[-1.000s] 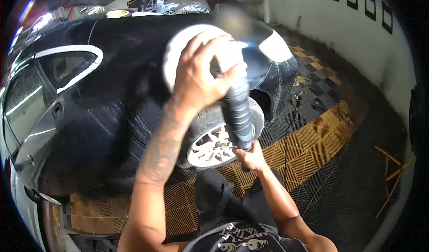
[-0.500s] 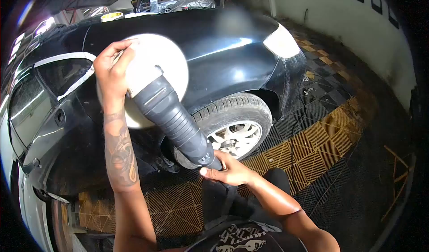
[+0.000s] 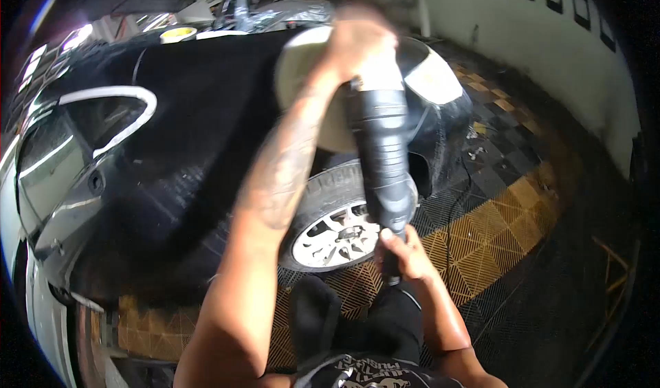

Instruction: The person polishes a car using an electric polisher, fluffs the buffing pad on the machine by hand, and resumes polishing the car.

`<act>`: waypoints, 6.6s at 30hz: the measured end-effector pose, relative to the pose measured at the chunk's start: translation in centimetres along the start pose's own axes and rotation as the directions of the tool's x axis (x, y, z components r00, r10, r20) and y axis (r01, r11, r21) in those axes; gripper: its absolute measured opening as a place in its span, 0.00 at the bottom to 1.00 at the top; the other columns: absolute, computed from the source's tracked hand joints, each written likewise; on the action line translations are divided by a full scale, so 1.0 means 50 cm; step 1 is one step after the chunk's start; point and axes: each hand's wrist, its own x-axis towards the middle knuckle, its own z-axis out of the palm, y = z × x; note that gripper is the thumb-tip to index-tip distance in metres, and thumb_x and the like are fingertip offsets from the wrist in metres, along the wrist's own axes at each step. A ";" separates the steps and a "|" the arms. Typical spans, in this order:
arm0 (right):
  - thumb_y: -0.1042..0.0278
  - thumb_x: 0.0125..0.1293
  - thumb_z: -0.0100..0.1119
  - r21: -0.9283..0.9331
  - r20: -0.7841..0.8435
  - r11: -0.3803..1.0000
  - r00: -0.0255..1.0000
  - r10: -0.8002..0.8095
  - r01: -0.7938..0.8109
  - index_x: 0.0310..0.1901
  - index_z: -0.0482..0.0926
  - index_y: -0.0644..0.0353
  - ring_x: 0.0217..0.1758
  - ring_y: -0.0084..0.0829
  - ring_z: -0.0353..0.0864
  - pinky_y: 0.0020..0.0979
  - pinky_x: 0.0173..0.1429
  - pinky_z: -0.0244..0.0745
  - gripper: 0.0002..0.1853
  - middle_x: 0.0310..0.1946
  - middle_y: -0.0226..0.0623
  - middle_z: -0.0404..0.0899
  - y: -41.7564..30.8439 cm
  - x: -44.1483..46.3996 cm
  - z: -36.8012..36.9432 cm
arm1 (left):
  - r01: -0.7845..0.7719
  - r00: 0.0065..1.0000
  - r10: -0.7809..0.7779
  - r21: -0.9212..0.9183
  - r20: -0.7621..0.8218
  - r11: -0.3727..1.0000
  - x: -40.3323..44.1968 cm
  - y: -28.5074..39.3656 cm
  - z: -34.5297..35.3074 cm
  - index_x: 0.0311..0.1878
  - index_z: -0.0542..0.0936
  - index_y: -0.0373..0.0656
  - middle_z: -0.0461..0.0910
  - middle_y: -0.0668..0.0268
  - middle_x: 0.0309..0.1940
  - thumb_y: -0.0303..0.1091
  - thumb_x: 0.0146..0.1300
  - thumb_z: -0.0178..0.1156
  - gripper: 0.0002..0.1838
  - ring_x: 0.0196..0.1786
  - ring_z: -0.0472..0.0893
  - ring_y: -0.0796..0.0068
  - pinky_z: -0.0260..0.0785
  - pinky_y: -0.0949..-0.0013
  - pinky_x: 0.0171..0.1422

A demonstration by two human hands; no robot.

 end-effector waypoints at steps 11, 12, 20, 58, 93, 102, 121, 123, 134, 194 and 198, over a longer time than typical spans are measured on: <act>0.58 0.70 0.60 -0.003 0.083 0.998 0.994 -0.067 0.068 0.40 0.74 0.64 0.20 0.28 0.77 0.31 0.25 0.76 0.15 0.22 0.36 0.77 0.024 -0.011 0.057 | 0.184 0.959 -0.164 0.066 -0.229 0.981 -0.045 0.060 -0.002 0.32 0.87 0.36 0.87 0.61 0.28 0.32 0.55 0.66 0.08 0.31 0.85 0.77 0.78 0.71 0.38; 0.59 0.70 0.61 -0.003 0.098 0.998 0.993 -0.064 0.065 0.41 0.74 0.65 0.20 0.28 0.77 0.31 0.25 0.76 0.15 0.22 0.36 0.77 0.029 -0.010 0.068 | 0.226 0.950 -0.212 0.037 -0.229 0.973 -0.057 0.068 -0.020 0.35 0.87 0.36 0.87 0.60 0.30 0.33 0.56 0.67 0.10 0.32 0.86 0.75 0.79 0.70 0.40; 0.44 0.73 0.54 -0.205 0.186 0.978 0.982 0.011 0.028 0.42 0.72 0.62 0.20 0.24 0.76 0.29 0.25 0.72 0.23 0.21 0.32 0.76 0.066 0.000 0.144 | 0.242 0.932 -0.170 0.201 -0.320 0.949 -0.191 0.180 -0.164 0.41 0.85 0.32 0.86 0.63 0.33 0.34 0.61 0.61 0.14 0.36 0.84 0.77 0.76 0.73 0.44; 0.75 0.58 0.64 -0.146 0.088 0.989 0.996 -0.014 0.027 0.49 0.76 0.71 0.19 0.28 0.78 0.30 0.26 0.75 0.17 0.20 0.36 0.78 -0.040 -0.011 0.041 | 0.266 0.924 -0.187 0.206 -0.334 0.942 -0.033 0.061 0.009 0.31 0.88 0.37 0.87 0.63 0.26 0.36 0.53 0.68 0.11 0.29 0.86 0.77 0.78 0.72 0.37; 0.53 0.75 0.52 -0.195 0.086 0.961 0.979 -0.185 0.198 0.43 0.70 0.61 0.21 0.28 0.75 0.30 0.25 0.74 0.17 0.24 0.36 0.75 0.021 -0.019 0.046 | 0.291 0.846 -0.244 0.027 -0.474 0.956 -0.077 0.061 -0.045 0.27 0.88 0.45 0.87 0.61 0.25 0.39 0.43 0.67 0.10 0.29 0.86 0.68 0.78 0.68 0.38; 0.56 0.76 0.51 -0.147 0.075 0.976 0.986 -0.149 0.159 0.42 0.68 0.60 0.20 0.29 0.77 0.31 0.23 0.74 0.14 0.23 0.35 0.76 0.066 -0.005 0.106 | 0.239 0.853 -0.130 0.155 -0.506 0.959 -0.134 0.103 -0.124 0.28 0.88 0.41 0.87 0.62 0.26 0.37 0.50 0.67 0.09 0.28 0.86 0.75 0.78 0.71 0.38; 0.53 0.69 0.63 -0.497 0.510 0.834 0.858 0.057 0.240 0.55 0.73 0.67 0.33 0.27 0.79 0.33 0.42 0.76 0.25 0.30 0.38 0.81 0.127 0.044 0.380 | 0.368 0.721 -0.184 0.144 -0.668 0.918 -0.519 0.363 -0.462 0.43 0.82 0.31 0.86 0.57 0.37 0.31 0.62 0.60 0.12 0.39 0.84 0.73 0.75 0.73 0.46; 0.56 0.70 0.62 -0.464 0.566 0.854 0.820 0.084 0.233 0.55 0.72 0.67 0.31 0.25 0.78 0.30 0.38 0.74 0.23 0.29 0.36 0.79 0.125 0.051 0.416 | 0.404 0.684 -0.197 0.140 -0.702 0.904 -0.565 0.380 -0.504 0.46 0.80 0.29 0.85 0.54 0.41 0.33 0.65 0.58 0.14 0.41 0.85 0.67 0.77 0.69 0.49; 0.55 0.73 0.58 -0.437 0.714 0.854 0.687 0.137 0.284 0.58 0.68 0.68 0.25 0.18 0.75 0.24 0.31 0.72 0.25 0.27 0.29 0.75 0.082 0.055 0.452 | 0.504 0.411 -0.309 -0.070 -0.858 0.861 -0.579 0.446 -0.530 0.46 0.76 0.24 0.83 0.50 0.40 0.29 0.63 0.55 0.15 0.40 0.85 0.63 0.79 0.64 0.48; 0.50 0.70 0.61 -0.466 0.648 0.843 0.753 0.119 0.268 0.58 0.71 0.68 0.35 0.32 0.82 0.37 0.45 0.78 0.28 0.33 0.44 0.81 0.044 0.055 0.394 | 0.413 0.619 -0.261 0.026 -0.741 0.910 -0.545 0.397 -0.486 0.51 0.77 0.25 0.83 0.49 0.45 0.34 0.67 0.52 0.19 0.46 0.85 0.59 0.77 0.63 0.55; 0.48 0.71 0.59 -0.514 0.638 0.793 0.764 0.098 0.328 0.57 0.70 0.68 0.39 0.42 0.85 0.41 0.46 0.78 0.28 0.34 0.52 0.82 0.026 0.045 0.386 | 0.377 0.535 -0.263 -0.052 -0.803 0.925 -0.550 0.407 -0.486 0.47 0.79 0.24 0.84 0.48 0.42 0.30 0.65 0.54 0.16 0.43 0.85 0.60 0.78 0.63 0.52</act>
